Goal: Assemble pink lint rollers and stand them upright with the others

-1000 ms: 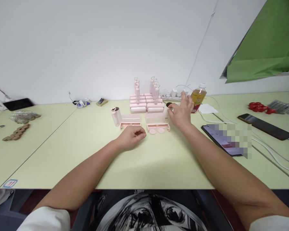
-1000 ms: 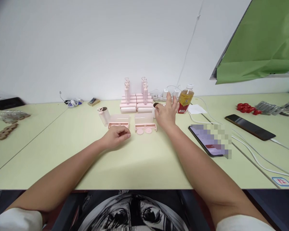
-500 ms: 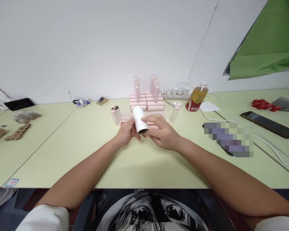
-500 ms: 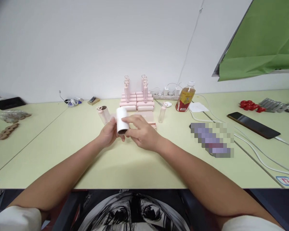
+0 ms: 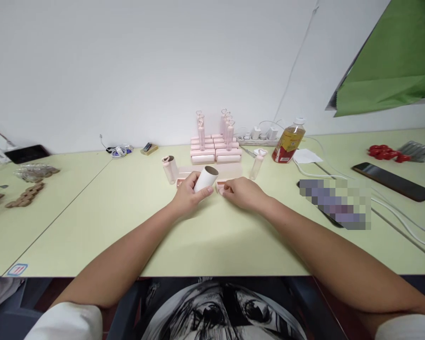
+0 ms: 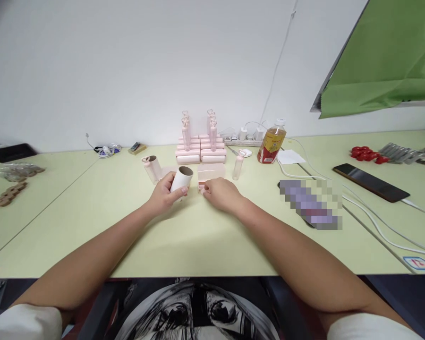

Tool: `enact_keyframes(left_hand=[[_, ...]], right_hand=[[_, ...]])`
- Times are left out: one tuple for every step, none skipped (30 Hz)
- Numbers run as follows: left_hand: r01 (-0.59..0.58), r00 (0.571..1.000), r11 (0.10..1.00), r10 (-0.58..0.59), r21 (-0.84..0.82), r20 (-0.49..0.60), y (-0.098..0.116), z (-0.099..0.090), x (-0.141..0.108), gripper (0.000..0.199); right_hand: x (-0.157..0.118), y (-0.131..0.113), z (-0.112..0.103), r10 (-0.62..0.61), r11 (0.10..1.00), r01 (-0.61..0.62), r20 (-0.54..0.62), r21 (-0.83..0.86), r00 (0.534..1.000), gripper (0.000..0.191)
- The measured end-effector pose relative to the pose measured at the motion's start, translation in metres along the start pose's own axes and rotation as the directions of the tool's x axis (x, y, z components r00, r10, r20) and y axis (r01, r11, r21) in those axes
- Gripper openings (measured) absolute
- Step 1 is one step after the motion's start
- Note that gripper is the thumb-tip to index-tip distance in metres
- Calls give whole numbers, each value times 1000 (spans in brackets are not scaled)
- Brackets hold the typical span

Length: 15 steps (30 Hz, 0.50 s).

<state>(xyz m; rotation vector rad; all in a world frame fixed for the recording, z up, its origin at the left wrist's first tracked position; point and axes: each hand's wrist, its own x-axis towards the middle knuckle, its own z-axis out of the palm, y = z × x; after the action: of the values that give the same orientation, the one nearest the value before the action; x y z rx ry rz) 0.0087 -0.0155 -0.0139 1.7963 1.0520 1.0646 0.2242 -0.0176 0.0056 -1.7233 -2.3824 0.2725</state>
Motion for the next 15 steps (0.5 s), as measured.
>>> enact_keyframes(left_hand=[[-5, 1000, 1000, 5, 20, 1, 0, -1, 0, 49], [-9, 1000, 999, 9, 36, 0, -1, -1, 0, 49], [-12, 1000, 999, 12, 50, -2, 0, -1, 1, 49], [-14, 1000, 998, 14, 64, -3, 0, -1, 1, 49], [-16, 1000, 997, 17, 78, -4, 1, -1, 1, 48], [-20, 1000, 996, 21, 92, -6, 1, -1, 1, 48], [-26, 1000, 994, 27, 106, -7, 2, -1, 0, 48], [-34, 999, 992, 35, 122, -7, 3, -1, 0, 47], [-42, 999, 990, 43, 138, -6, 4, -1, 0, 47], [-51, 999, 987, 52, 151, -3, 5, -1, -1, 46], [-58, 998, 985, 58, 161, 1, 6, -1, -1, 46], [-63, 998, 984, 62, 167, 6, 7, -1, -2, 46], [-67, 998, 984, 65, 167, 12, 7, -1, -2, 47], [-70, 998, 984, 68, 165, 19, 8, -1, -2, 47], [-74, 997, 984, 70, 161, 26, 8, -2, -2, 48]], right_hand=[[0, 0, 1, -2, 1000, 3, 21, -12, 1000, 20], [0, -1, 2, -8, 1000, 9, 42, -22, 999, 17], [0, -1, 2, -17, 999, 19, 64, -32, 998, 15], [0, -1, 3, -29, 999, 33, 87, -42, 996, 14], [-1, -2, 3, -46, 997, 52, 103, -52, 994, 15], [-2, -2, 2, -64, 996, 71, 108, -58, 992, 17], [-3, -2, 2, -84, 994, 90, 100, -57, 991, 19], [-4, -2, 1, -107, 993, 111, 79, -43, 991, 19], [-5, -2, -1, -133, 991, 134, 45, -14, 990, 19], [-6, -2, -2, -162, 987, 162, 0, 26, 987, 19], [-8, -3, -4, -187, 979, 191, -51, 72, 981, 18], [-8, -3, -7, -198, 969, 211, -104, 125, 975, 17], [-9, -4, -9, -191, 958, 219, -154, 185, 969, 17], [-9, -5, -10, -167, 944, 214, -196, 251, 966, 16], [-9, -6, -11, -131, 925, 203, -232, 322, 964, 16]])
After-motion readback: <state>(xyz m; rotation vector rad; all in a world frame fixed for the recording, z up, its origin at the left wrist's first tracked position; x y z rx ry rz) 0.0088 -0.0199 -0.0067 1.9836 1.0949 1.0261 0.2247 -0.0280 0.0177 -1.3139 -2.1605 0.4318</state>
